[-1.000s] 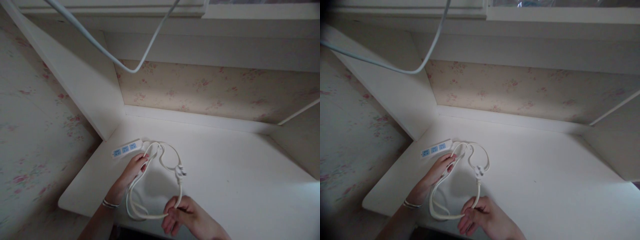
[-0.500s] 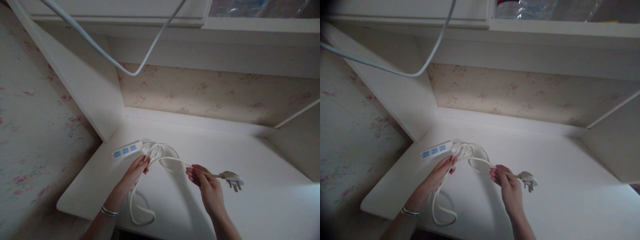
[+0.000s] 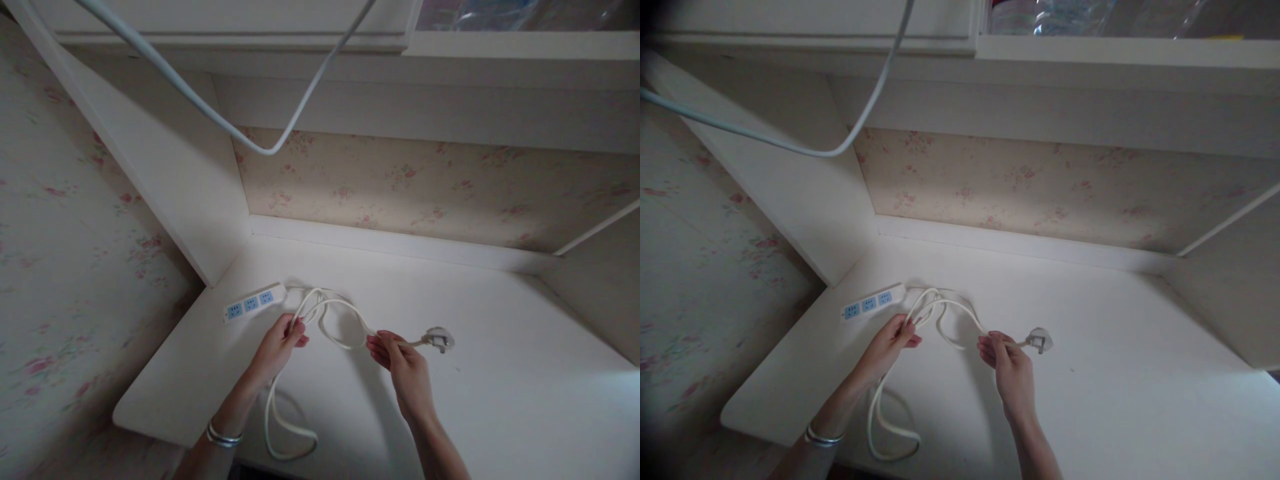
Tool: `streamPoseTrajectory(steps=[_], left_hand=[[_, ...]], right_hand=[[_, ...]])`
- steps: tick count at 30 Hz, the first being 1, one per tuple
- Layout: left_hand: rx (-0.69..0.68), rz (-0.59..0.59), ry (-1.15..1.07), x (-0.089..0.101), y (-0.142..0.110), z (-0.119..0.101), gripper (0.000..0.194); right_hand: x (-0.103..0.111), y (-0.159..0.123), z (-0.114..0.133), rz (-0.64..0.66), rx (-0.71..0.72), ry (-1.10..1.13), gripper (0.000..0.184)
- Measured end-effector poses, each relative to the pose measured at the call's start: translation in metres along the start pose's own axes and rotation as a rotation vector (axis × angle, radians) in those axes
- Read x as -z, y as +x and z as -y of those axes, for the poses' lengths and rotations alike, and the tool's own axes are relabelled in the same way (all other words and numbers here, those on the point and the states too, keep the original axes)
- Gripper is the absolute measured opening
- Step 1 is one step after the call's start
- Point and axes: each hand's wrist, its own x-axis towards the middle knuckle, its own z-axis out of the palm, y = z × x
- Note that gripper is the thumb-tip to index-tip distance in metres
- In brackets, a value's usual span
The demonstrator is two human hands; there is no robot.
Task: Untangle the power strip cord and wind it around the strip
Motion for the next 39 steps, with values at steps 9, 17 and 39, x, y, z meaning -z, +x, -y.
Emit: streamPoseTrajectory(steps=[9, 17, 39], left_hand=[[0.006, -0.074, 0.11, 0.0, 0.006, 0.006, 0.041], [0.029, -0.094, 0.171, -0.013, -0.004, -0.024, 0.044], [-0.255, -0.015, 0.458, -0.034, -0.016, -0.037, 0.03]], right_hand=[[-0.009, -0.007, -0.004, 0.157, -0.129, -0.141, 0.041], [-0.022, -0.005, -0.016, 0.072, -0.01, -0.133, 0.049], [-0.075, -0.022, -0.002, 0.433, 0.017, -0.015, 0.038]])
